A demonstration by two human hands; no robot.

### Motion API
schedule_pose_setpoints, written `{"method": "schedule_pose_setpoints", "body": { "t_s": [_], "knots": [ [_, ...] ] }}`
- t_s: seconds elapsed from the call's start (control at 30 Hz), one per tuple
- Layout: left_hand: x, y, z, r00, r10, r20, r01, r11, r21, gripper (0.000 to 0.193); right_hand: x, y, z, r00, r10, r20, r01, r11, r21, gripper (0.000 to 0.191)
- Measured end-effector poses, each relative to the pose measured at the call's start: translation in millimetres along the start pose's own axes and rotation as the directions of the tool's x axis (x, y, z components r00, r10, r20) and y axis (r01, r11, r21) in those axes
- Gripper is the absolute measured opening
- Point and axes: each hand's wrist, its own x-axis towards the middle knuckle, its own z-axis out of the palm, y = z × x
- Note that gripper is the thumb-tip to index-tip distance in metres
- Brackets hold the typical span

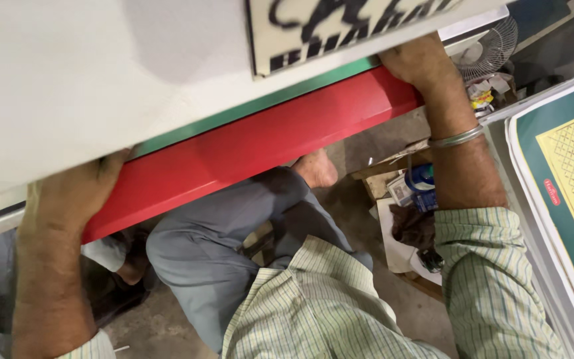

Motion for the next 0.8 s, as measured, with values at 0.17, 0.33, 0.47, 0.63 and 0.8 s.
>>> {"method": "schedule_pose_setpoints", "body": {
  "t_s": [0.17,0.33,0.47,0.63,0.8],
  "knots": [
    [-4,-2,6,0.99,0.121,-0.072,-0.122,0.993,-0.003,0.029,-2,6,1,0.998,0.067,0.016,-0.067,0.998,-0.011,0.032],
    [-8,5,5,0.989,0.122,-0.085,-0.121,0.992,0.02,0.032,-4,8,-5,0.982,0.185,0.043,-0.184,0.983,-0.023,0.034],
    [-16,22,1,0.986,0.118,-0.121,-0.109,0.991,0.078,0.035,-20,-11,-18,0.964,0.262,0.045,-0.261,0.965,-0.036,0.037],
    [-75,84,17,0.993,0.044,0.105,-0.073,0.953,0.293,0.047,-97,-76,-35,0.947,0.265,-0.183,-0.274,0.961,-0.028,0.04],
    [-124,131,111,0.953,0.255,-0.167,-0.303,0.849,-0.434,0.025,-197,-125,-51,0.798,0.531,-0.286,-0.578,0.808,-0.114,0.042]
  ]
}}
